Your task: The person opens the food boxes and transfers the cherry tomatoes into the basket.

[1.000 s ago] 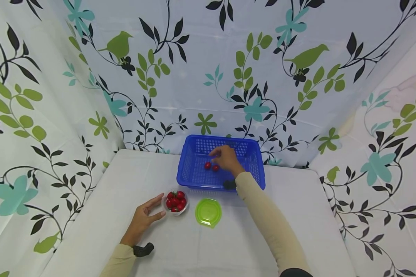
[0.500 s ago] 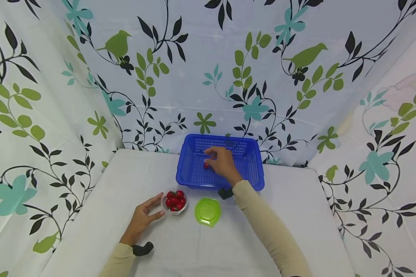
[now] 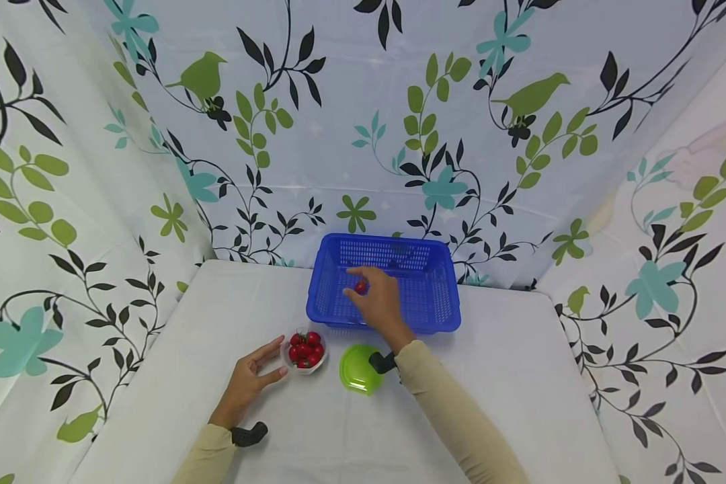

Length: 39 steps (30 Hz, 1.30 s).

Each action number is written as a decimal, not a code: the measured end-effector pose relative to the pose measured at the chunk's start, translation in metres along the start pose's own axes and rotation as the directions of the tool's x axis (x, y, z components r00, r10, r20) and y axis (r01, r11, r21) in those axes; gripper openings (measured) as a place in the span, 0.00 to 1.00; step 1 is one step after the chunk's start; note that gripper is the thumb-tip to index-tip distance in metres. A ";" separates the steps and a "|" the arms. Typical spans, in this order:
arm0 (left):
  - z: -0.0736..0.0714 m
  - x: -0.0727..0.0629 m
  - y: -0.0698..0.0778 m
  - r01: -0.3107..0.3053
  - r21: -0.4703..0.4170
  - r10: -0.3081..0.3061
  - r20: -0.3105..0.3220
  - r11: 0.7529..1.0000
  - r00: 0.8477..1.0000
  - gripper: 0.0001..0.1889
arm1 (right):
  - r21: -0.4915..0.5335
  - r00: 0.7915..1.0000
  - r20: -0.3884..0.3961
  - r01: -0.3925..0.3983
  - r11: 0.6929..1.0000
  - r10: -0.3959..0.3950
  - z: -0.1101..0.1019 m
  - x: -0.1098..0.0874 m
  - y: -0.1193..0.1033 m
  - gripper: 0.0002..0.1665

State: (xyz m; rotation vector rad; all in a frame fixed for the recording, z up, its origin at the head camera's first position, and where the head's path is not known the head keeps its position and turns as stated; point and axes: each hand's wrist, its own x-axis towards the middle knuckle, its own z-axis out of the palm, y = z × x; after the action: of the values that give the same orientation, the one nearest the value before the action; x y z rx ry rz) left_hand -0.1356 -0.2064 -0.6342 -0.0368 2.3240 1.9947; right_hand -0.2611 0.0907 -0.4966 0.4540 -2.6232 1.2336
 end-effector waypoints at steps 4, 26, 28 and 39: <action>0.000 -0.001 0.001 -0.001 0.000 0.001 0.001 1.000 1.000 0.35 | -0.026 0.994 -0.077 0.080 0.996 -0.082 0.007 -0.009 -0.001 0.27; 0.001 0.001 0.002 -0.005 -0.011 0.005 0.004 1.000 1.000 0.37 | 0.056 0.987 -0.136 0.093 0.994 -0.084 0.044 -0.052 -0.010 0.28; 0.001 0.001 0.001 -0.002 -0.008 0.002 0.004 1.000 1.000 0.37 | 0.059 0.986 -0.142 0.095 0.994 -0.085 0.048 -0.055 -0.010 0.29; 0.002 0.001 0.000 0.005 -0.018 -0.005 -0.002 1.000 1.000 0.37 | 0.089 0.990 -0.132 0.063 0.994 -0.051 0.062 -0.072 -0.018 0.27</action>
State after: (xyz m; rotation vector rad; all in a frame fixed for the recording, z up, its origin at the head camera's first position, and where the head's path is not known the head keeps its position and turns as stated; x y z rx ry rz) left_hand -0.1361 -0.2042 -0.6343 -0.0459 2.3047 2.0149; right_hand -0.1911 0.0453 -0.5450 0.4461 -2.4366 1.3239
